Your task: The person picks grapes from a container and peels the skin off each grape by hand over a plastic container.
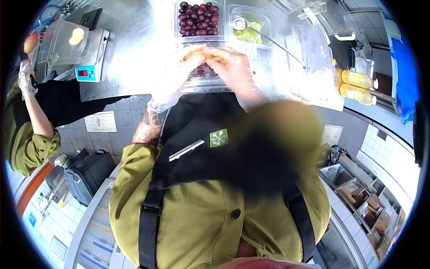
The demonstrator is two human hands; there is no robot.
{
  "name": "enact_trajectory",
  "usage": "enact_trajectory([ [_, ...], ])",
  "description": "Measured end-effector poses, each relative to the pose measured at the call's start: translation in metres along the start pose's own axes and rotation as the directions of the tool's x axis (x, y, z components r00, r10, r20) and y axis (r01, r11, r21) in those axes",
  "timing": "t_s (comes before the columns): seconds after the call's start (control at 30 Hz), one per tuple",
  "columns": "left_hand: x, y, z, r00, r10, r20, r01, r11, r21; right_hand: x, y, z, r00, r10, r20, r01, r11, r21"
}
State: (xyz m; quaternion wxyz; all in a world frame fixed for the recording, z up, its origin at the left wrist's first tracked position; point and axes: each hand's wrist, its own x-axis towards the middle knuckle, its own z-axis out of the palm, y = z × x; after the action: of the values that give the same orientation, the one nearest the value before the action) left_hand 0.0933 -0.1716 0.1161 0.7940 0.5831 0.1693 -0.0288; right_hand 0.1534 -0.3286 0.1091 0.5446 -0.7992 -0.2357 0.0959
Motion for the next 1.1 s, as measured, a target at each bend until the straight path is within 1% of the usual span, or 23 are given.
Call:
enact_trajectory([
  [0.03,0.000,0.000,0.000,1.000,-0.005,0.011,0.005,1.000,-0.025,0.001,0.002,0.000,0.997,-0.067,-0.031,0.066,0.997,-0.038],
  [0.1,0.001,-0.003,-0.002,0.998,-0.024,0.065,0.034,0.989,-0.144,0.003,0.006,-0.006,1.000,-0.030,-0.004,0.030,0.999,0.018],
  [0.13,0.002,-0.005,-0.003,0.997,-0.005,0.075,0.015,0.992,-0.126,0.004,0.008,-0.012,1.000,-0.012,0.010,0.012,0.999,0.045],
  [0.2,0.004,-0.010,-0.009,0.995,0.036,0.093,-0.027,0.995,-0.092,0.018,0.018,-0.034,0.996,-0.036,-0.088,0.028,0.995,-0.094],
  [0.23,0.002,-0.010,-0.011,0.997,0.022,0.067,-0.019,0.999,-0.042,0.027,0.024,-0.046,0.990,-0.054,-0.133,0.032,0.986,-0.162],
  [0.27,0.001,-0.010,-0.014,0.999,0.008,0.043,-0.009,1.000,0.008,0.034,0.031,-0.056,0.992,-0.055,-0.114,0.012,0.939,-0.344],
  [0.3,0.001,-0.010,-0.016,1.000,-0.005,0.021,0.003,0.998,0.057,0.040,0.038,-0.066,0.994,-0.051,-0.100,-0.007,0.857,-0.515],
  [0.33,0.000,-0.011,-0.016,1.000,-0.011,0.020,0.010,0.997,0.078,0.048,0.042,-0.071,0.995,-0.047,-0.089,-0.025,0.742,-0.670],
  [0.4,-0.002,-0.012,-0.019,1.000,-0.023,0.014,0.022,0.993,0.120,0.068,0.043,-0.067,0.997,-0.071,-0.025,0.036,0.733,-0.679],
  [0.43,-0.001,-0.015,-0.021,1.000,-0.006,0.022,0.003,0.992,0.125,0.079,0.042,-0.061,0.997,-0.082,0.011,0.068,0.730,-0.681],
  [0.5,0.000,-0.021,-0.024,0.999,0.027,0.036,-0.032,0.991,0.133,0.108,0.030,-0.042,0.983,-0.021,0.181,0.141,0.720,-0.680],
  [0.53,0.000,-0.021,-0.024,1.000,0.016,0.026,-0.019,0.991,0.129,0.124,0.028,-0.032,0.964,0.009,0.265,0.179,0.716,-0.675],
  [0.63,0.000,-0.024,-0.026,0.999,-0.005,0.037,0.002,0.996,0.085,0.174,0.078,0.002,0.898,-0.132,0.420,0.418,0.556,-0.718],
  [0.67,0.001,-0.026,-0.028,0.999,-0.007,0.037,0.005,0.998,0.066,0.187,0.092,0.011,0.894,-0.030,0.447,0.394,0.526,-0.753],
  [0.77,0.000,-0.029,-0.031,1.000,-0.004,0.009,0.004,1.000,0.010,0.200,0.074,0.018,0.855,0.130,0.502,0.394,0.464,-0.793],
  [0.8,0.000,-0.030,-0.032,1.000,-0.005,-0.009,0.005,1.000,-0.014,0.202,0.072,0.018,0.838,0.108,0.535,0.443,0.439,-0.782],
  [0.83,0.000,-0.031,-0.034,1.000,-0.006,-0.027,0.005,0.999,-0.039,0.201,0.070,0.017,0.861,0.098,0.499,0.391,0.499,-0.774],
  [0.9,-0.001,-0.027,-0.034,0.995,-0.055,-0.083,0.041,0.987,-0.157,0.196,0.065,0.010,0.904,0.092,0.417,0.279,0.611,-0.741],
  [0.93,-0.001,-0.025,-0.033,0.991,-0.079,-0.106,0.055,0.976,-0.209,0.189,0.061,0.006,0.915,-0.004,0.403,0.257,0.777,-0.575],
  [0.97,0.000,-0.020,-0.033,0.987,-0.105,-0.123,0.073,0.967,-0.243,0.179,0.057,0.004,0.924,0.009,0.381,0.175,0.878,-0.445],
  [1.0,-0.001,-0.015,-0.031,0.984,-0.121,-0.127,0.084,0.959,-0.269,0.158,0.038,0.000,0.931,0.027,0.364,0.088,0.951,-0.297],
  [1.03,-0.001,-0.011,-0.030,0.982,-0.138,-0.132,0.094,0.951,-0.295,0.137,0.023,-0.003,0.936,0.054,0.348,-0.006,0.990,-0.138],
  [1.1,0.001,-0.005,-0.020,0.984,-0.146,-0.101,0.106,0.939,-0.328,0.104,0.011,-0.006,0.919,-0.163,0.358,0.185,0.982,-0.028],
])
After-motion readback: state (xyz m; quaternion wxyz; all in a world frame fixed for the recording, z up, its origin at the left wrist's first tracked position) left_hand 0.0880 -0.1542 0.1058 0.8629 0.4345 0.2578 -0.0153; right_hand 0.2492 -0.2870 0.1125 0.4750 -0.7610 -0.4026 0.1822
